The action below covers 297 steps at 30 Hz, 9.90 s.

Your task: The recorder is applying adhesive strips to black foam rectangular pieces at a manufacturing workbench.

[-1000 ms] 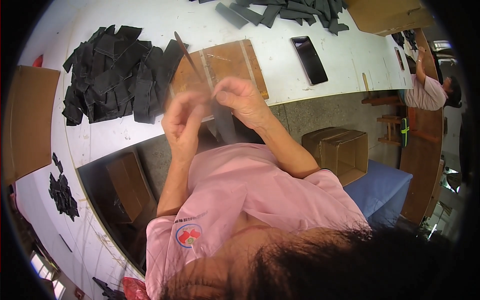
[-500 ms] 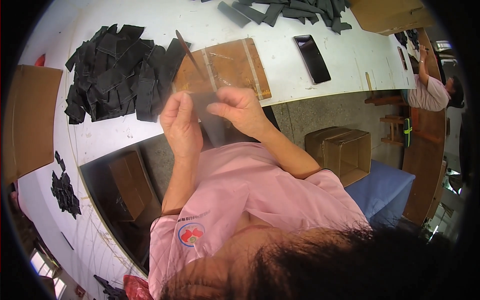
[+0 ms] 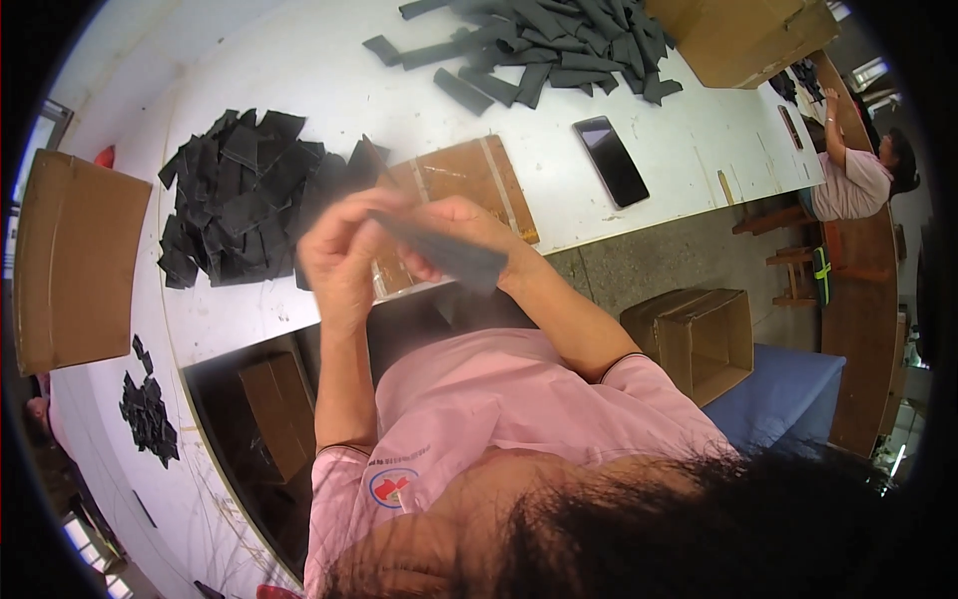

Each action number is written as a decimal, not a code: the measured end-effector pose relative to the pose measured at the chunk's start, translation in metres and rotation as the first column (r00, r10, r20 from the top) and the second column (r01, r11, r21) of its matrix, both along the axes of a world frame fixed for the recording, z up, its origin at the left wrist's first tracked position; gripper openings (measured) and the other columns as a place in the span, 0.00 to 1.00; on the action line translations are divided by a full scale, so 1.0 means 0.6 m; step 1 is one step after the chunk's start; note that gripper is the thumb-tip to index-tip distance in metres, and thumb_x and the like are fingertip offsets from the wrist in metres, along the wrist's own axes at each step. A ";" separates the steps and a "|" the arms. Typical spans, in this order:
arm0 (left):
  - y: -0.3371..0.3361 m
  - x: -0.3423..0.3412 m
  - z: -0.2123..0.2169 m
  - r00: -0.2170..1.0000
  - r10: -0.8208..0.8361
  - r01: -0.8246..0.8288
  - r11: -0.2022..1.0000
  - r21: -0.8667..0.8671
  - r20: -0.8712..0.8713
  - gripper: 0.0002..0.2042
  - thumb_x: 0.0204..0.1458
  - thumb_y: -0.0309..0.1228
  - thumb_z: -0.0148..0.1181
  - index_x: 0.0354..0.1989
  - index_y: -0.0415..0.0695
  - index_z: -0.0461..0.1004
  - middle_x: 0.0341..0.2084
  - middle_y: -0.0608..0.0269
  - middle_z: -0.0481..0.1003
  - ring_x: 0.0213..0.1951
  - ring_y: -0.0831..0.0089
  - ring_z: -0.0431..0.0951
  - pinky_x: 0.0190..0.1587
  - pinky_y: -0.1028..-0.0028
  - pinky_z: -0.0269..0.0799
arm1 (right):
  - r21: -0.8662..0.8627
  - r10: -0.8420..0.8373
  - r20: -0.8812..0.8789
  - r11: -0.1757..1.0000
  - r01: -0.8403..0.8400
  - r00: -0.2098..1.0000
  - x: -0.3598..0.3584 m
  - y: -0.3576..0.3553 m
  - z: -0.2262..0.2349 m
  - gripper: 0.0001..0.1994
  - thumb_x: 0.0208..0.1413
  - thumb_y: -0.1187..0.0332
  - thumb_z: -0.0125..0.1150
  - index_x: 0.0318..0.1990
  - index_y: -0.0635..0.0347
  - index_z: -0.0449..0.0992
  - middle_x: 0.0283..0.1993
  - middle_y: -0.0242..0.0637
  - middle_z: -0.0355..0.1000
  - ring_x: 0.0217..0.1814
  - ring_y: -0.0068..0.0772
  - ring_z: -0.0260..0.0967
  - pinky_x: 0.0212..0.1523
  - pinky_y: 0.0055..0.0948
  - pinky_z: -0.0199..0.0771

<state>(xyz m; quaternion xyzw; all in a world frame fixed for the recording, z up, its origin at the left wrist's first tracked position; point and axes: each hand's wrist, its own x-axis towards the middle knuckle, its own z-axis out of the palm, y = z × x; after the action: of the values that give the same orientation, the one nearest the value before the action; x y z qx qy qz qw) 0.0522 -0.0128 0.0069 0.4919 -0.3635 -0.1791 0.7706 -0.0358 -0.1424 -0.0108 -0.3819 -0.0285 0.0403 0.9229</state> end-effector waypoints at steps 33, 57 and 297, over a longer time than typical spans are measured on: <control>-0.021 0.060 0.101 0.680 0.119 -0.472 0.826 0.308 0.723 0.04 0.41 0.21 0.55 0.27 0.36 0.71 0.18 0.59 0.70 0.20 0.79 0.68 0.25 0.81 0.63 | -0.746 -0.213 0.665 -0.141 0.650 0.716 0.074 -0.036 0.041 0.10 0.45 0.65 0.56 0.25 0.64 0.68 0.20 0.39 0.65 0.22 0.38 0.64 0.23 0.31 0.63; -0.046 0.053 0.055 0.755 0.359 -0.472 0.878 0.074 0.548 0.11 0.46 0.21 0.51 0.40 0.35 0.68 0.31 0.60 0.70 0.31 0.79 0.69 0.35 0.83 0.63 | -0.624 -0.144 0.781 -0.224 0.748 0.608 0.080 -0.050 0.063 0.10 0.43 0.66 0.58 0.19 0.61 0.66 0.17 0.37 0.63 0.20 0.37 0.64 0.21 0.31 0.63; 0.059 0.270 -0.112 0.293 0.140 -0.953 -0.036 0.301 0.946 0.09 0.41 0.29 0.56 0.32 0.41 0.72 0.30 0.53 0.71 0.35 0.57 0.68 0.36 0.64 0.64 | -0.720 -0.612 0.203 0.436 0.540 0.764 0.107 -0.121 0.029 0.23 0.55 0.52 0.41 0.30 0.67 0.70 0.18 0.30 0.65 0.20 0.16 0.62 0.21 0.17 0.61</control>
<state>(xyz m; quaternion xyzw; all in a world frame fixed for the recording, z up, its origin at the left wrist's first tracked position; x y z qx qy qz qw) 0.2145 0.0229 -0.0604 0.9475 -0.1715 0.2356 0.1312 0.0286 -0.2149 0.0067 -0.7071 0.1632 -0.2517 0.6403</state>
